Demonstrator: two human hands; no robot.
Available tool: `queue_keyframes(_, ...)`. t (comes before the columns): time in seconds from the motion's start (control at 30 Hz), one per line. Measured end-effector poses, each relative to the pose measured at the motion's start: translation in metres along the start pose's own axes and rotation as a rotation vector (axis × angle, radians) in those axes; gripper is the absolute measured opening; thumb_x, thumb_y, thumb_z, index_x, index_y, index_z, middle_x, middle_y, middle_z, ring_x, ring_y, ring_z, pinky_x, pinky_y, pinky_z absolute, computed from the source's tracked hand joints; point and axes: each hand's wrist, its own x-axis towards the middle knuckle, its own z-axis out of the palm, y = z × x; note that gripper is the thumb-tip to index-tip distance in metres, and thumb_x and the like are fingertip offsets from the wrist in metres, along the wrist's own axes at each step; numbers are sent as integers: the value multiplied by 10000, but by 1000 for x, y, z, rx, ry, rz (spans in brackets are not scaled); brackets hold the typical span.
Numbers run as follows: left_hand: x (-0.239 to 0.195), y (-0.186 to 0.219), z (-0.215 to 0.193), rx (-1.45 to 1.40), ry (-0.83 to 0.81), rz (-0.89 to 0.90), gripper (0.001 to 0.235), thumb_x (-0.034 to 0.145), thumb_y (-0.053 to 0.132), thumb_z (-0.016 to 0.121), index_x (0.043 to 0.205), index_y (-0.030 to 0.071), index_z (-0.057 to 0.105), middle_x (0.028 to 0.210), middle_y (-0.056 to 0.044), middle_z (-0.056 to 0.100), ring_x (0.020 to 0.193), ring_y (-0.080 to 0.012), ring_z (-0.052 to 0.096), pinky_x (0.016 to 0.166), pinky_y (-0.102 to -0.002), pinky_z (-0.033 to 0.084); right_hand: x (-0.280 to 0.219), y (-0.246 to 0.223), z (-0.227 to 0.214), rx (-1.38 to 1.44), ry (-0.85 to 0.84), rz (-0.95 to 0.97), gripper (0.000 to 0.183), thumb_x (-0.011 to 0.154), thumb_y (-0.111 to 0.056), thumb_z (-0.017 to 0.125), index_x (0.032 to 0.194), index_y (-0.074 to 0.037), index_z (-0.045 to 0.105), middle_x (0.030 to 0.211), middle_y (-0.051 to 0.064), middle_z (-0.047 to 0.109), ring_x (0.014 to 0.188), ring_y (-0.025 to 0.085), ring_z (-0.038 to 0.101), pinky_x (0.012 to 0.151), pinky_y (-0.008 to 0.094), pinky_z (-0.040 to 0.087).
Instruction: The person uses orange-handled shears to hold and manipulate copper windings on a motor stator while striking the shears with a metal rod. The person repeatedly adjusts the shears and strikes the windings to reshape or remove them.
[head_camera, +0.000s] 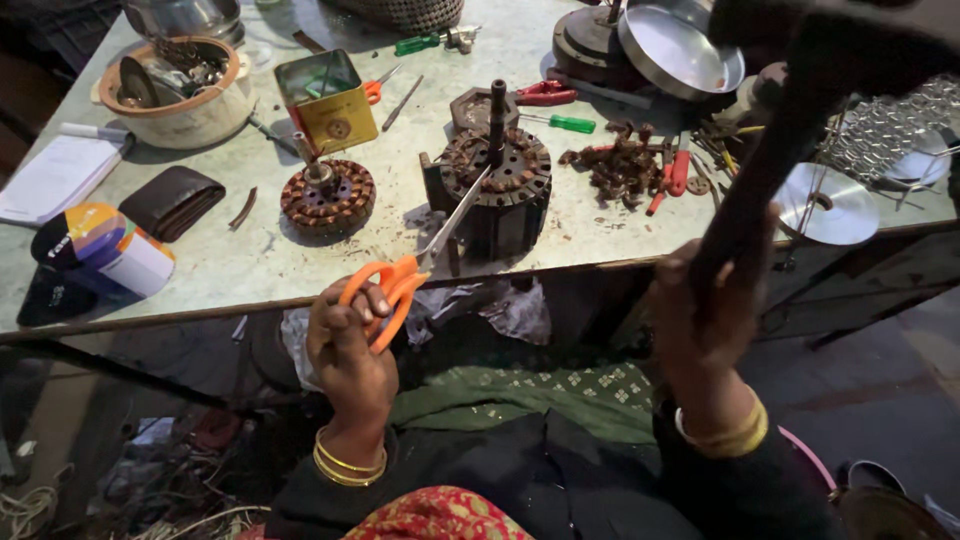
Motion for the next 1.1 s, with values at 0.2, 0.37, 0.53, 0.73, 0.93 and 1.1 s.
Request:
queue_keyframes(0.2,0,6,2,101,-5,-5,407,1104,412,565,1091,5,558,926,-26,494,916,-143,513,798,-268,406,25,0,22,-667,-777,215,744,961,-143,670,1619,-300,361,996,266,702,864,359,694,775,406,536)
queue_keyframes(0.37,6,6,6,91,-30,42,394,1122,396,577,1046,10,560,921,-21,473,910,-147,525,820,-285,430,49,-36,-1,-389,-559,-214,707,1000,9,584,1634,-189,341,1508,300,568,1325,404,602,1060,403,468)
queue_keyframes(0.53,7,12,4,173,-113,110,389,1167,352,588,947,32,560,931,-40,509,880,-139,545,860,-279,465,47,-35,16,-348,-260,-172,757,990,-42,599,1634,-231,250,1195,182,606,948,229,579,815,310,469)
queue_keyframes(0.73,7,22,9,365,-102,110,344,1094,325,580,1028,-13,588,992,-57,535,864,-133,561,793,-276,461,50,-30,37,-757,-844,602,786,1028,-114,605,1699,-367,284,903,196,645,651,198,549,638,332,513)
queue_keyframes(0.93,11,18,6,275,-88,92,313,1109,296,595,1018,-3,602,954,-46,536,913,-142,554,855,-311,483,44,-27,-5,-377,-475,-135,613,1116,-57,577,1647,-234,327,1073,218,620,848,189,551,824,283,483)
queue_keyframes(1.1,11,23,9,385,-115,136,320,1109,300,585,965,14,581,890,-37,558,915,-143,532,914,-317,451,31,0,28,-581,-652,3,739,961,-100,617,1640,-260,373,847,241,636,798,266,658,841,374,514)
